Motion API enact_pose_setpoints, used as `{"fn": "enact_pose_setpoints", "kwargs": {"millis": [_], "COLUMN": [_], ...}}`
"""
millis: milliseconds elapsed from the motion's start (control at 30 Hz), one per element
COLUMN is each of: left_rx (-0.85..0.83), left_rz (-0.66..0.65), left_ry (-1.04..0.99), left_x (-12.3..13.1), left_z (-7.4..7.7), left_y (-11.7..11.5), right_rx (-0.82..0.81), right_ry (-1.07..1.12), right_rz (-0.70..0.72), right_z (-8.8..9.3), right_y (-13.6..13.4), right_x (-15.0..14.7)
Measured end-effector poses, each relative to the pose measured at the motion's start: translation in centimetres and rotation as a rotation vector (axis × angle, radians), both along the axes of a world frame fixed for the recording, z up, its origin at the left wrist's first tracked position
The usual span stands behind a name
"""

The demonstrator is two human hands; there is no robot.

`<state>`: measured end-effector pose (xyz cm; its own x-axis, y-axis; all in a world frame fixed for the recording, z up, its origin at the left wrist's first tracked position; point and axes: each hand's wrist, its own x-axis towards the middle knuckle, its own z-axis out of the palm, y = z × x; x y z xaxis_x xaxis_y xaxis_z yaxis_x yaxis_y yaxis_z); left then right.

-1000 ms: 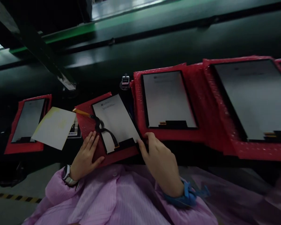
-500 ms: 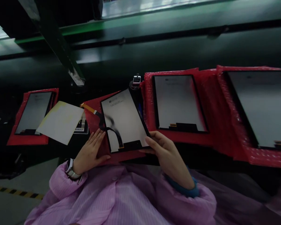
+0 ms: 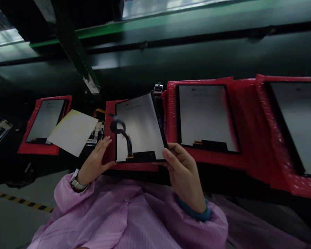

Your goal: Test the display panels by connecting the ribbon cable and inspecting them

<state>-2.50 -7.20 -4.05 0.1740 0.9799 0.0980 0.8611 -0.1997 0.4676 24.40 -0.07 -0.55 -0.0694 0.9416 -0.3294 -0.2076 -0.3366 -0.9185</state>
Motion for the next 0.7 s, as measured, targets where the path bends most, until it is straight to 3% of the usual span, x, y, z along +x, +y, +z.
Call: {"fn": "enact_pose_setpoints", "kwargs": {"millis": [133, 267, 367, 533, 600, 700], "left_rx": [0.009, 0.002, 0.007, 0.089, 0.166, 0.221], "left_rz": [0.041, -0.081, -0.136, -0.16, -0.075, 0.248], "left_ry": [-0.065, -0.068, -0.044, -0.026, -0.013, 0.103], "left_x": [1.4, 2.2, 2.1, 1.6, 1.3, 0.5], "left_z": [0.1, -0.1, -0.5, -0.5, 0.0, 0.4], "left_y": [-1.4, -1.3, -1.3, -1.4, -1.2, -0.6], "right_rx": [0.207, 0.64, 0.908, 1.183, 1.266, 1.431], "right_ry": [-0.311, -0.688, -0.726, -0.676, -0.642, -0.593], "right_rz": [-0.012, -0.012, 0.048, 0.136, 0.156, 0.174], "right_z": [1.9, 4.5, 4.9, 3.6, 3.0, 2.0], "right_y": [-1.3, -3.1, -3.9, -3.3, -2.6, -1.3], "right_x": [-0.9, -3.4, -5.8, -7.8, -7.7, -7.5]}}
